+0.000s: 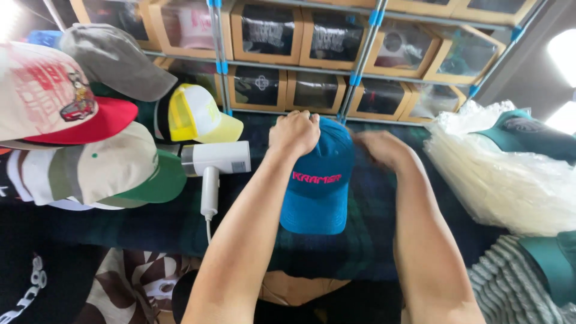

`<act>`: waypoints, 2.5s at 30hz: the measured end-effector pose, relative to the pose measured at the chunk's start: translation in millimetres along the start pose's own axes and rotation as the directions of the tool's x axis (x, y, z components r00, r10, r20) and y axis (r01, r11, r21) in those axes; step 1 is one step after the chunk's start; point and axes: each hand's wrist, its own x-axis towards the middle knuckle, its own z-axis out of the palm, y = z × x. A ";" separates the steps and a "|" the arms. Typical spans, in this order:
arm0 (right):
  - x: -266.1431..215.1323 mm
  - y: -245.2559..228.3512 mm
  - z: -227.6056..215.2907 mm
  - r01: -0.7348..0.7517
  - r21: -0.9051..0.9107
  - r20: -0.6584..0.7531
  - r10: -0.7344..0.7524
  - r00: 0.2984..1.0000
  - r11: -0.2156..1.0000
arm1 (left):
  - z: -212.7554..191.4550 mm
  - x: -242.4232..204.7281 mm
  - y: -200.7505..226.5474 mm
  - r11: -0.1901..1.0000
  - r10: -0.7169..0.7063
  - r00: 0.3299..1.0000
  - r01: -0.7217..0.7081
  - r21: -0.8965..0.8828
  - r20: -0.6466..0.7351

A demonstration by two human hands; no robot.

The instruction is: A person uses a wooden-handled brush to clean and groom a blue baseball cap, rotating it to reach all sides.

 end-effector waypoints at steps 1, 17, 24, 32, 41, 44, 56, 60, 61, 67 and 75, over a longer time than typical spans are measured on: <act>6.0 2.7 0.2 0.015 -0.002 -0.005 -0.015 1.000 1.000 | -5.0 -0.5 -1.1 1.000 0.000 1.000 0.000 -0.001 -0.016; -48.6 33.7 16.7 0.210 0.275 -0.320 -0.117 0.940 0.938 | 12.5 4.2 -9.4 0.985 0.054 0.987 -0.078 -0.153 -0.150; -143.7 -8.2 36.7 0.280 0.369 -0.394 -0.124 0.911 0.886 | -5.9 -9.7 -9.9 0.975 -0.047 0.992 0.021 -0.220 -0.114; -163.7 22.3 88.1 0.174 0.738 -0.350 0.149 0.925 0.652 | 14.3 12.2 -24.3 0.948 -0.021 0.995 -0.010 -0.318 -0.094; -139.8 8.4 61.8 0.620 0.192 -0.644 -0.379 0.664 0.761 | 15.7 8.5 -23.5 0.947 -0.005 0.994 -0.030 -0.319 -0.108; -95.5 12.2 51.1 0.456 0.297 -0.542 -0.245 0.804 0.839 | 12.6 7.7 -22.1 0.950 -0.020 0.994 -0.014 -0.313 -0.105; -72.4 34.8 44.1 0.103 0.670 -0.222 0.066 0.973 0.735 | 11.5 10.0 -24.8 0.952 -0.020 0.997 -0.002 -0.307 -0.068; -83.1 52.5 47.2 0.308 0.285 -0.534 -0.116 0.837 0.908 | 10.6 4.8 -26.6 0.942 -0.019 0.998 0.000 -0.336 -0.052; -102.1 32.2 51.1 0.311 0.285 -0.531 -0.121 0.839 0.907 | 9.0 8.1 -25.2 0.942 -0.024 0.998 0.004 -0.336 -0.056; -156.3 36.8 90.6 0.642 0.032 -0.635 -0.480 0.605 0.766 | 30.0 34.1 -34.3 0.954 0.024 0.989 -0.067 -0.292 -0.148; -182.3 70.8 79.7 0.655 -0.237 -0.588 -0.643 0.491 0.717 | 17.4 7.5 -38.5 0.934 0.335 0.936 -0.314 0.168 -0.112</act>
